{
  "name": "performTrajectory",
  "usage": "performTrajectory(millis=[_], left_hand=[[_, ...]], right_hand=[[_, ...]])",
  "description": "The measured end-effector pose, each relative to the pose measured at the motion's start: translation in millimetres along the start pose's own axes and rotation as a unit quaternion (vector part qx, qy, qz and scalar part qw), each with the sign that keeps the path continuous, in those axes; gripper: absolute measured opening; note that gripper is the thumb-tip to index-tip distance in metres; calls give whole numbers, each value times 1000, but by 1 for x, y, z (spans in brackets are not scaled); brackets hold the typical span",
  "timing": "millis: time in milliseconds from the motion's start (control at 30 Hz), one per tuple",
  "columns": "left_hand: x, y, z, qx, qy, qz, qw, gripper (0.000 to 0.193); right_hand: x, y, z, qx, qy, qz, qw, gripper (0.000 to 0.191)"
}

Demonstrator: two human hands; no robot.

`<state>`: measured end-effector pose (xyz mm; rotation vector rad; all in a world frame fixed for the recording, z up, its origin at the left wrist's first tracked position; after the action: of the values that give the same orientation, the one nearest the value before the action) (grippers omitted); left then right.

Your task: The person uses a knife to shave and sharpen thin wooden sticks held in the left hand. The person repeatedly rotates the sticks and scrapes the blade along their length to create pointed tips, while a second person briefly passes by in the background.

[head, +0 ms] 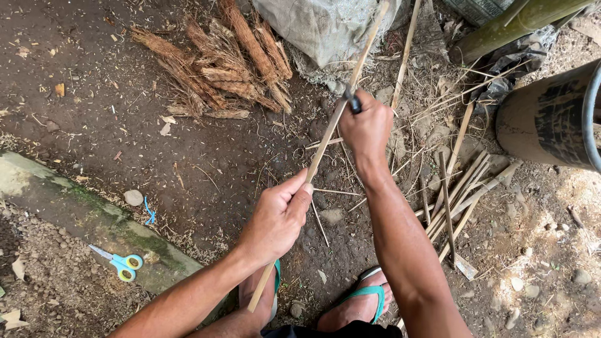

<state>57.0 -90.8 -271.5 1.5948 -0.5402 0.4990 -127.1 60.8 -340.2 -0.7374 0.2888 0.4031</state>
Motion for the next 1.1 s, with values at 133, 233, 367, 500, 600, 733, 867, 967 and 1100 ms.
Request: performTrajectory(millis=[133, 233, 367, 500, 600, 733, 867, 967, 1100], left_hand=[[2, -3, -5, -19, -18, 15, 1000, 49], [4, -4, -8, -11, -34, 39, 999, 48], [-1, -2, -10, 67, -49, 57, 995, 42], [-11, 1, -5, 148, -53, 85, 984, 41], [-9, 0, -2, 169, -56, 88, 980, 39], [-4, -2, -4, 122, -64, 73, 988, 37], [-2, -10, -7, 75, -73, 83, 991, 37], [-4, -15, -10, 62, -88, 60, 992, 37], [-1, -24, -15, 22, -106, 49, 993, 35]], right_hand=[[-16, 31, 8, -9, 13, -83, 996, 28], [-24, 50, 15, -70, 33, -95, 993, 28], [-17, 39, 14, -55, 33, -22, 998, 29], [25, -14, -5, 0, -32, 113, 993, 20], [43, -36, -15, -53, -22, 123, 991, 20], [21, -19, -11, -23, 6, 27, 999, 23], [-8, 10, 1, 9, 11, -40, 999, 26], [-23, 29, 12, 5, 48, -35, 998, 25], [-46, 75, 31, -52, 101, -128, 985, 26]])
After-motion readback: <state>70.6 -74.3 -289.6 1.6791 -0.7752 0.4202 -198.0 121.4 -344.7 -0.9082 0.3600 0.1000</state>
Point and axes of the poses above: each hand's wrist, its own x-axis away from the middle knuckle, its own z-axis out of the back of the hand, y = z × x, the point moved 3 cm from there along -x, towards the middle knuckle, and after that the axes turned 14 degrees about z, right-handed, at the moved point
